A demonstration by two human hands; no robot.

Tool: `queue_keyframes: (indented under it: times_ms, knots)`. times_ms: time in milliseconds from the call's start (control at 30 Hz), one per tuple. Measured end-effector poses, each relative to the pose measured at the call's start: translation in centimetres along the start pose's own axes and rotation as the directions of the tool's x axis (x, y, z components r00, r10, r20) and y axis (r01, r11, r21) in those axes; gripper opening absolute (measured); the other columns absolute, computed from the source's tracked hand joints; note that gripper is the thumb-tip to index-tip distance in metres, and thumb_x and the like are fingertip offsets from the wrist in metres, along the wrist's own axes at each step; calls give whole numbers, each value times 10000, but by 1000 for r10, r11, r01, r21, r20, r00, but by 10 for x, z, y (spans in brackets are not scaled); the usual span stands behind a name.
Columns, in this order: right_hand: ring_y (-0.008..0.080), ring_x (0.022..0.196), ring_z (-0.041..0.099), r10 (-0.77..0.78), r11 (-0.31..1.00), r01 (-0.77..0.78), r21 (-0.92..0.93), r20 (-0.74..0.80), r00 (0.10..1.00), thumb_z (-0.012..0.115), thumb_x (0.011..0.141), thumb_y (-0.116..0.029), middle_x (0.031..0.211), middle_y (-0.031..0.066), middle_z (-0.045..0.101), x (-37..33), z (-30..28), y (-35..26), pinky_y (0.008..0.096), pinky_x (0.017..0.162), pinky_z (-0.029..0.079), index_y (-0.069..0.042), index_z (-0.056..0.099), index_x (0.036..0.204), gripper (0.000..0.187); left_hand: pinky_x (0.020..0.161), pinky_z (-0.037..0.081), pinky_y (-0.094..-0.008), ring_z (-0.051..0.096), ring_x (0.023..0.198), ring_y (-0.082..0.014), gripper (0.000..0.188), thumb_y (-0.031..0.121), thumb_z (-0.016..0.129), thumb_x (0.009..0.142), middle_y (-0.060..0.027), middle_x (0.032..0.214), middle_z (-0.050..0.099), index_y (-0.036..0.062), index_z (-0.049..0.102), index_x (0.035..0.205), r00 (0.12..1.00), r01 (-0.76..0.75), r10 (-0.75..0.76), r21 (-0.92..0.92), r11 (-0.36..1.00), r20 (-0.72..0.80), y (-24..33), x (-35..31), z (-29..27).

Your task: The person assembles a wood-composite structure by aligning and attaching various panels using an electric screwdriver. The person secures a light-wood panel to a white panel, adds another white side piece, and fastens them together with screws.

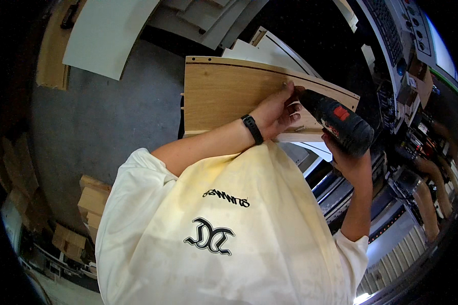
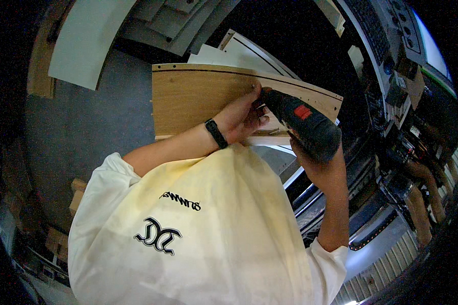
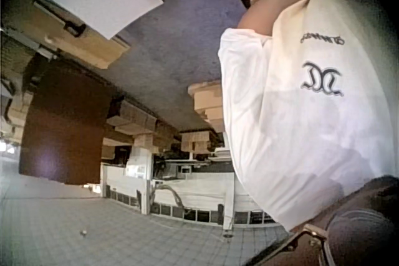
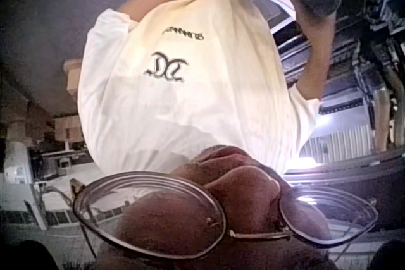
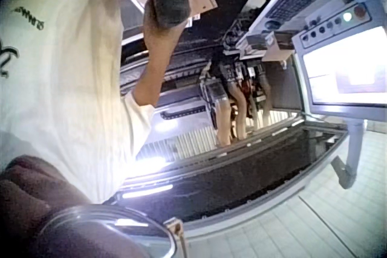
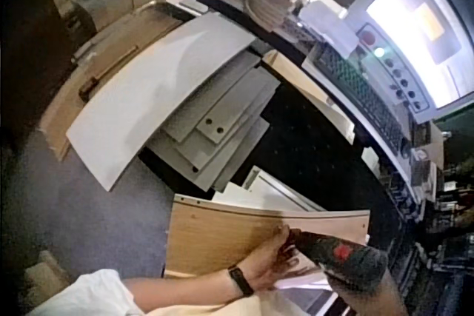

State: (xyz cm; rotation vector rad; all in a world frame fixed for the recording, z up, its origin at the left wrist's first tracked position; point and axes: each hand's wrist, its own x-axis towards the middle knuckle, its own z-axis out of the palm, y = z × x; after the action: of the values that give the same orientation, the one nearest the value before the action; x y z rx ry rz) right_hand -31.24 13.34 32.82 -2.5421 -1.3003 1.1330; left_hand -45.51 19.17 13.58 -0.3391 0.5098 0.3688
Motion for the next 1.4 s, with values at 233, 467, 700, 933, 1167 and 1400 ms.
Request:
queue_keyframes:
  times_ms: [233,467,700,933,1167,1400]
  knots:
    - [243,1044,691,16,1000,-16,-21,40,999,803,838,-121,1146,138,706,7,-3,-17,365,935,536,-28,634,1219,427,855,475,-335,602,923,-141,393,383,396,1106,-13,1126,682,101,629,1249,993,-17,65,426,905,-97,-3,-20,-4]
    - [244,1046,683,-81,997,81,-6,31,996,788,819,-86,1142,138,700,7,-2,-16,370,932,528,-21,640,1207,420,969,485,-363,648,1128,-219,330,263,521,1058,-98,1241,695,16,640,1242,970,-212,231,739,640,78,-25,-2,-24]
    - [237,1017,698,-93,995,93,-29,16,996,780,805,-70,1105,137,720,9,-2,-23,361,918,533,-17,672,1156,371,934,514,-425,641,1066,-394,274,94,595,930,-229,1155,672,-8,667,1174,789,-522,349,851,-54,506,-39,-10,-26]
    - [220,981,717,7,999,-5,-35,54,999,773,804,-60,1068,122,745,15,-7,-27,351,895,546,-14,684,1140,351,1020,486,-433,612,1170,-378,301,84,601,936,-199,1272,645,22,651,1227,869,-446,224,895,-31,441,-33,-14,-24]
    - [225,971,715,-57,998,57,-1,41,998,781,794,-64,1046,118,743,17,-5,-28,350,878,549,-23,677,1145,368,965,498,-436,621,1104,-388,253,80,605,925,-207,1186,648,10,653,1164,830,-487,283,872,-50,480,-33,-12,-24]
    - [250,893,713,-93,994,93,-55,7,996,805,774,-81,1004,131,737,15,-8,-34,362,836,553,-16,695,1085,336,975,491,-454,609,1102,-407,256,88,603,934,-225,1180,640,3,638,1173,753,-544,351,827,-145,557,-41,-10,-29]
